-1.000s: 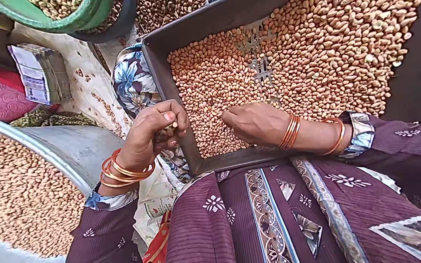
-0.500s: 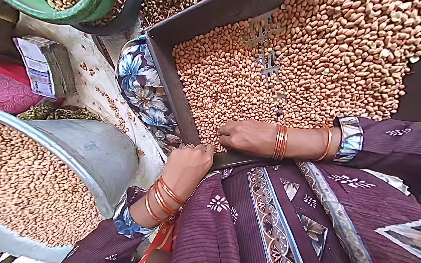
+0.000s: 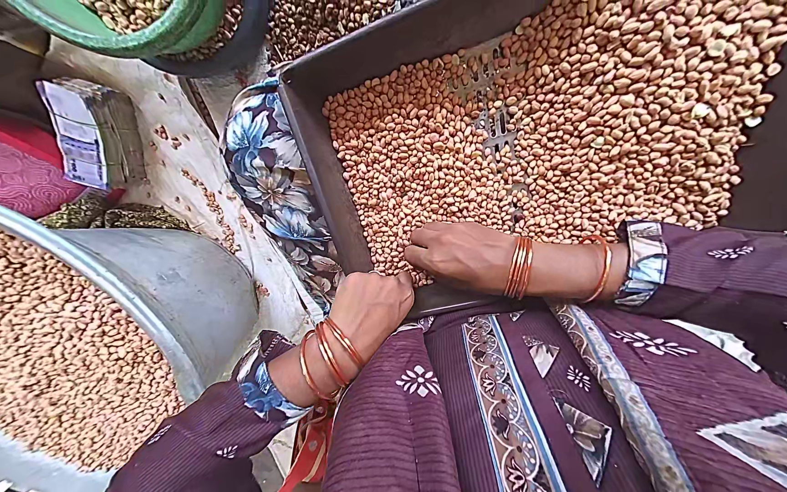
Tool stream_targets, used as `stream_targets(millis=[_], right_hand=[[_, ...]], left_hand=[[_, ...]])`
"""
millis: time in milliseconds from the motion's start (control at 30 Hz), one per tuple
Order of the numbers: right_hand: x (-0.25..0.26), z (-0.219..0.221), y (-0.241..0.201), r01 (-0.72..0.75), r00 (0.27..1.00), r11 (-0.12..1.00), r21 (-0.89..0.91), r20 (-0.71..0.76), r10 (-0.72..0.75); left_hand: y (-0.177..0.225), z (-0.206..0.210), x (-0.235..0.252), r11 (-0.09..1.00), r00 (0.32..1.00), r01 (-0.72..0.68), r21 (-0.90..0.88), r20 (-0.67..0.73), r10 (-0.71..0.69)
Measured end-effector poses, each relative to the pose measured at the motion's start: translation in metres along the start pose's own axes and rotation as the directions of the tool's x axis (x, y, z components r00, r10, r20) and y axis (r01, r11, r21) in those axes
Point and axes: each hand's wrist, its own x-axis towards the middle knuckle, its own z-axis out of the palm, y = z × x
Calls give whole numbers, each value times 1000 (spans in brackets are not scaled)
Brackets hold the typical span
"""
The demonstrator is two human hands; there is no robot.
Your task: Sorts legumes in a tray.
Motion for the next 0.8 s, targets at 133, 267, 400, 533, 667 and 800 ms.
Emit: stream_targets(millis=[133,267,400,533,667,800], right_hand=[[0,-8,1,-20,998,999,42,66,17],[1,-29,7,-77,996,991,112,42,73],[1,-51,12,-207,976,976,62,81,202],[-2,-62,19,-257,960,966,-20,110,258],[-3,-79,7,-257,966,957,-134,-66,250],[2,-100,-23,-94,926,976,-197,-376,14]], left_hand=[[-2,-4,3,1000,999,-9,-4,48,9],[-4,-27,13,998,945,20,-66,326,3],[-17,-29,19,984,924,-59,-168,364,118],[-19,-33,23,965,889,-52,-257,428,162],[-47,-24,27,776,945,-196,-600,96,312],[-69,-31,42,43,967,-234,-971,-228,116]])
